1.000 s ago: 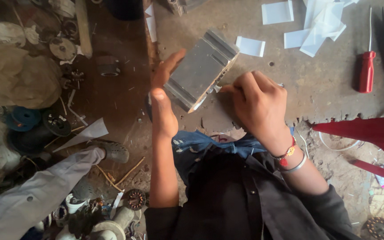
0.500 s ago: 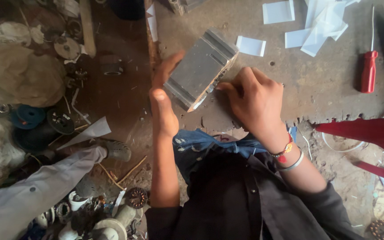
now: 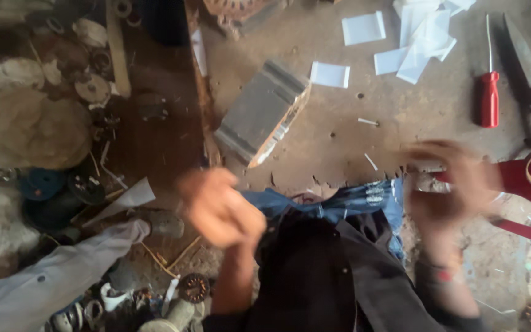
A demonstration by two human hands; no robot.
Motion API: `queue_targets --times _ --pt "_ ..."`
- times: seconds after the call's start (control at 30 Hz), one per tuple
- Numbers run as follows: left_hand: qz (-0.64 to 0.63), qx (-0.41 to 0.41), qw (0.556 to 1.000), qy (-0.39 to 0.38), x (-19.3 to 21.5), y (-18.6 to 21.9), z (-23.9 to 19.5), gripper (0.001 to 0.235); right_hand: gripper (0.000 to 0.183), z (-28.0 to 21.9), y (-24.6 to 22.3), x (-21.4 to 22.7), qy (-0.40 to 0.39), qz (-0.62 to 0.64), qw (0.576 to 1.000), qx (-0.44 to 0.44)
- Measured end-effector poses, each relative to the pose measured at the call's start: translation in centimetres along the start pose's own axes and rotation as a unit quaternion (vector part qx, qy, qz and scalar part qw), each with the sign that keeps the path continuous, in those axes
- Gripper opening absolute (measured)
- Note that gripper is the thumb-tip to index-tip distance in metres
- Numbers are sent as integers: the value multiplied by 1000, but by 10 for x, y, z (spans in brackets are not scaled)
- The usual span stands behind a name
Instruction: The person prepares small white insulating strips by hand and with shears, then inserts them one at a time into the slots of an electronic component.
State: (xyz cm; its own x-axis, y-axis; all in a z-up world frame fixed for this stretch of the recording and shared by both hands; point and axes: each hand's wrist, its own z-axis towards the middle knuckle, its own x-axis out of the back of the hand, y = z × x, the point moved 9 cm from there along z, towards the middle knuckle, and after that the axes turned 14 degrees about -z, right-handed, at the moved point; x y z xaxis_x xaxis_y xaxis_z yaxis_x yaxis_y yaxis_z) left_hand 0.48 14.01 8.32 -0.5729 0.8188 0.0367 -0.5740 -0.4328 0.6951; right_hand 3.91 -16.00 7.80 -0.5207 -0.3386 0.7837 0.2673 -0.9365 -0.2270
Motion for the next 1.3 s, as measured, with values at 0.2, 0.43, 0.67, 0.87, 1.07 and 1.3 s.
queue_targets --times 0.2,0.43,0.67,0.87,1.07,1.3 --pt "-81 -37 946 -311 -136 44 -12 35 21 -55 180 -1 3 108 911 -399" --pt "110 -39 907 -406 -257 -11 -5 22 26 -37 107 43 -8 -163 984 -70" --pt "150 -67 903 -397 -245 2 -15 16 34 -92 130 -1 -46 423 813 -397" --pt "-154 154 935 -281 -215 -12 -5 35 26 -123 104 -43 -44 717 617 -322" --pt "-449 376 797 -147 -202 -45 -18 39 56 -126 52 -48 -123 721 633 -254" --pt "-467 420 771 -101 -188 -59 -28 14 80 -112 18 -54 -299 678 636 -215"
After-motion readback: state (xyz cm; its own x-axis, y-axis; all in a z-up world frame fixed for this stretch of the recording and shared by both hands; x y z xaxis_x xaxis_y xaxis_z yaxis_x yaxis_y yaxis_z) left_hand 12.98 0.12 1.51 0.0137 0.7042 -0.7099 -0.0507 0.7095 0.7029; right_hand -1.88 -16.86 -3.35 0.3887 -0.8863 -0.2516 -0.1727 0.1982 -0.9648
